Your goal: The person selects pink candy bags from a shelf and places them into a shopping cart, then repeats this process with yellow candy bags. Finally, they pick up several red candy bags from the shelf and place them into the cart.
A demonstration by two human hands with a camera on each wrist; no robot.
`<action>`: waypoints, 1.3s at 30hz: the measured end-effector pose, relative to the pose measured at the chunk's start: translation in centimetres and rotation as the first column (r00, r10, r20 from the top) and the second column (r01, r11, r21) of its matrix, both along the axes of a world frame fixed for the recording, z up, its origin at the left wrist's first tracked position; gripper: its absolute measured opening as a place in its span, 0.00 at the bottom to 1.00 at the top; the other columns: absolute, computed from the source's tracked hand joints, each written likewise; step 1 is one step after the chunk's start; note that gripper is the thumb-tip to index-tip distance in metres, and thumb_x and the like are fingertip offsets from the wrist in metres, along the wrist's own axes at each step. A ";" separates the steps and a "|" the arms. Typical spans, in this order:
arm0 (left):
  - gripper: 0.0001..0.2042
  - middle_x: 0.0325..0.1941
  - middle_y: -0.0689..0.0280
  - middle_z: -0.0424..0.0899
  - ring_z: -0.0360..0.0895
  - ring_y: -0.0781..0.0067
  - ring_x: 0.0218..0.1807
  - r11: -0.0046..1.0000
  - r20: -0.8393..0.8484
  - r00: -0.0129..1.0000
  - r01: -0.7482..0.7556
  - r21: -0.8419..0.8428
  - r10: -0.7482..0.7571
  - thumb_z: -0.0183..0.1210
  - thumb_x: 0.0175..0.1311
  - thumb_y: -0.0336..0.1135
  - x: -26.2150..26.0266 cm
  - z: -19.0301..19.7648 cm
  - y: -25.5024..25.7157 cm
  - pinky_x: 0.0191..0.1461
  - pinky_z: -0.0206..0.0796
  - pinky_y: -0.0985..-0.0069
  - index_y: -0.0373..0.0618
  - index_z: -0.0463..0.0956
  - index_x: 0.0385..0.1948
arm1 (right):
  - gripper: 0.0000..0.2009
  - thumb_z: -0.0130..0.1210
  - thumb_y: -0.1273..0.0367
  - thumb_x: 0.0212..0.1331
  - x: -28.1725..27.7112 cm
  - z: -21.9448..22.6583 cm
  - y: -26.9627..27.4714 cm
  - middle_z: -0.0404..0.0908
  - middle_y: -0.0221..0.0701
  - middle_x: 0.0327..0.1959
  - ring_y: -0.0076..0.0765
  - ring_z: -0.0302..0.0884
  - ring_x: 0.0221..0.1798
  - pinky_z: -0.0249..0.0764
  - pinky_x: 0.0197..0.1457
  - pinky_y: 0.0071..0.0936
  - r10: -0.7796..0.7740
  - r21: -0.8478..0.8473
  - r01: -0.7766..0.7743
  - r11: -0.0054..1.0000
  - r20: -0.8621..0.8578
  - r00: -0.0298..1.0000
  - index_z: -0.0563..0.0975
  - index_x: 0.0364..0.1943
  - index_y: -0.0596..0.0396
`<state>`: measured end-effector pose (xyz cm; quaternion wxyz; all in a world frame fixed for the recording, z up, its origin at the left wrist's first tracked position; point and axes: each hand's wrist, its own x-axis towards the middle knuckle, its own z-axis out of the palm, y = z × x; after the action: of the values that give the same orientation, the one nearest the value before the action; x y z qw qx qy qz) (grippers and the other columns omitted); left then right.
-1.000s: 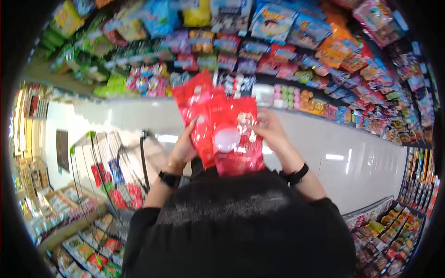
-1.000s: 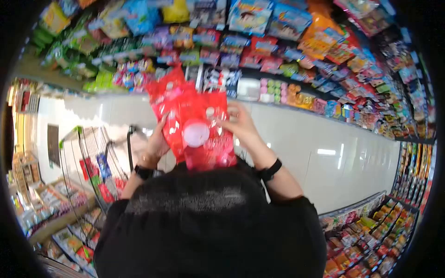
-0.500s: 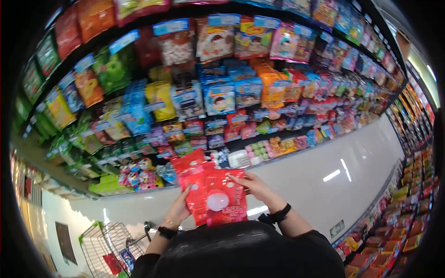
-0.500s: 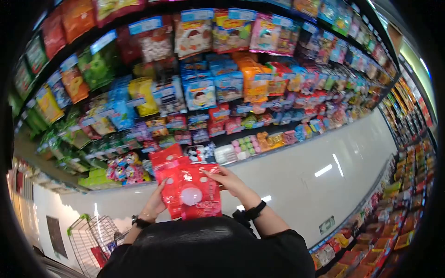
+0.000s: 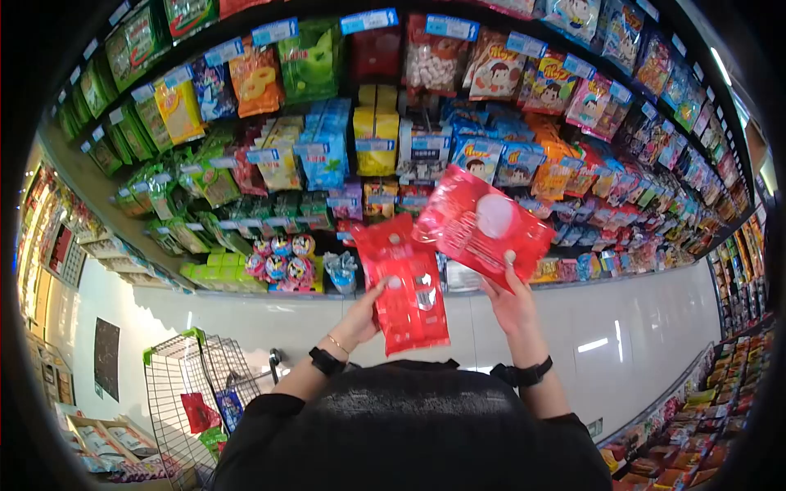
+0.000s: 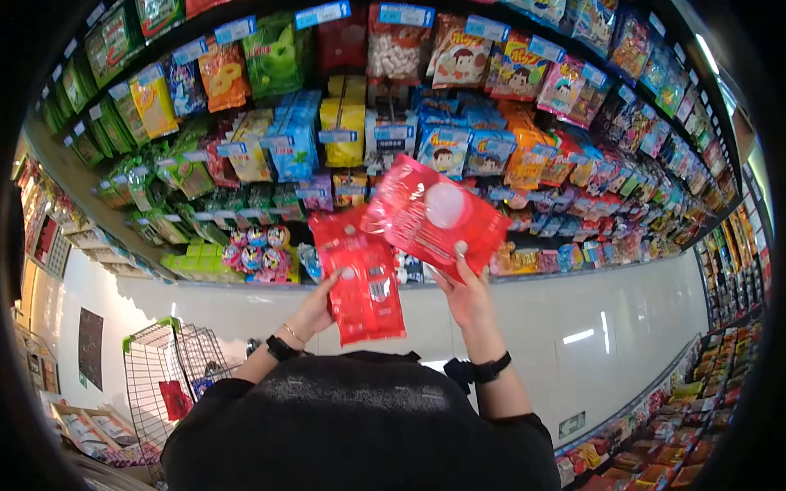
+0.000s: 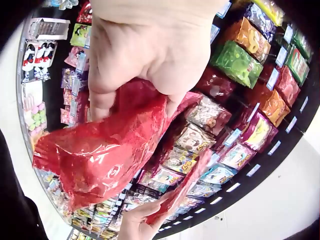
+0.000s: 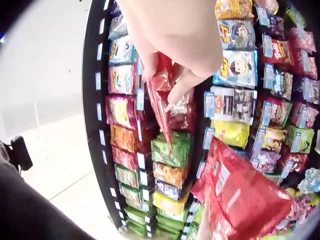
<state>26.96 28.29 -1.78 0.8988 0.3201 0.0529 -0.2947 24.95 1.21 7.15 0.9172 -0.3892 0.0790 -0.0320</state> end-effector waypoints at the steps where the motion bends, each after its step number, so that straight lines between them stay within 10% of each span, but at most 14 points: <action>1: 0.18 0.56 0.64 0.70 0.70 0.69 0.55 0.998 0.018 0.998 -0.054 -0.032 0.054 0.43 0.67 0.43 0.1 0.1 0.5 0.60 0.63 0.65 0.48 0.61 0.56 | 0.18 0.49 0.68 0.60 0.0 -0.7 1.2 0.71 0.31 0.54 0.36 0.70 0.55 0.70 0.54 0.39 0.066 -0.012 -0.066 0.998 0.012 0.998 0.67 0.55 0.49; 5: 0.19 0.55 0.64 0.71 0.69 0.68 0.56 0.977 0.166 0.963 -0.210 -0.023 0.211 0.42 0.67 0.45 0.2 1.0 3.1 0.59 0.63 0.67 0.45 0.62 0.55 | 0.18 0.50 0.75 0.57 -1.1 -4.9 7.4 0.74 0.32 0.51 0.34 0.72 0.53 0.71 0.53 0.34 0.197 -0.257 -0.191 0.947 -0.005 0.980 0.68 0.53 0.52; 15: 0.26 0.61 0.65 0.65 0.63 0.66 0.61 0.894 0.034 0.913 -0.389 -0.221 0.406 0.42 0.66 0.51 -1.4 0.4 9.4 0.63 0.56 0.63 0.45 0.55 0.60 | 0.23 0.49 0.81 0.55 -0.3 -6.0 14.2 0.70 0.34 0.54 0.34 0.70 0.55 0.72 0.54 0.35 0.166 -0.139 -0.168 0.976 -0.026 0.986 0.62 0.56 0.52; 21: 0.21 0.53 0.65 0.72 0.70 0.71 0.53 0.926 0.175 0.916 -0.374 0.048 0.361 0.54 0.59 0.28 0.0 -0.4 10.8 0.56 0.65 0.70 0.43 0.62 0.54 | 0.32 0.53 0.85 0.47 1.6 -7.7 15.5 0.66 0.35 0.55 0.36 0.66 0.58 0.67 0.59 0.38 0.342 -0.458 -0.299 0.837 0.013 0.940 0.57 0.58 0.55; 26: 0.23 0.55 0.61 0.70 0.70 0.67 0.55 0.958 0.070 0.960 -0.277 0.074 0.272 0.53 0.57 0.23 2.6 -0.3 12.3 0.59 0.62 0.68 0.40 0.60 0.56 | 0.33 0.59 0.79 0.47 9.5 -5.2 10.2 0.69 0.34 0.52 0.31 0.68 0.54 0.69 0.51 0.26 0.367 -0.104 -0.399 0.911 -0.237 0.899 0.58 0.59 0.53; 28: 0.22 0.54 0.62 0.71 0.70 0.68 0.54 0.963 0.107 0.966 -0.246 0.108 0.234 0.54 0.56 0.23 4.0 0.1 12.3 0.57 0.64 0.69 0.40 0.61 0.55 | 0.27 0.60 0.74 0.48 13.2 -3.9 9.2 0.72 0.33 0.47 0.27 0.71 0.47 0.70 0.45 0.23 0.607 -0.435 -0.603 0.669 -0.149 0.781 0.64 0.54 0.53; 35: 0.24 0.56 0.63 0.69 0.68 0.71 0.57 0.955 0.241 0.969 -0.019 0.296 -0.055 0.54 0.57 0.24 10.2 4.0 10.4 0.60 0.60 0.71 0.38 0.59 0.57 | 0.18 0.66 0.68 0.43 22.6 -0.9 13.9 0.69 0.25 0.20 0.16 0.62 0.22 0.62 0.25 0.18 0.640 -0.974 -0.220 0.054 -0.135 0.756 0.70 0.35 0.56; 39: 0.25 0.56 0.61 0.69 0.68 0.69 0.57 0.958 0.253 0.965 -0.133 0.252 0.068 0.55 0.56 0.22 13.3 5.6 10.2 0.59 0.62 0.69 0.39 0.58 0.58 | 0.20 0.68 0.66 0.40 24.8 0.7 15.3 0.70 0.28 0.18 0.20 0.66 0.21 0.66 0.26 0.20 0.517 -0.964 0.082 0.255 0.208 0.831 0.72 0.36 0.56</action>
<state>40.29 38.51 3.82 0.8611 0.4686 -0.0013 -0.1973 49.74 16.53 7.81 0.4823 -0.8395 -0.2475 -0.0365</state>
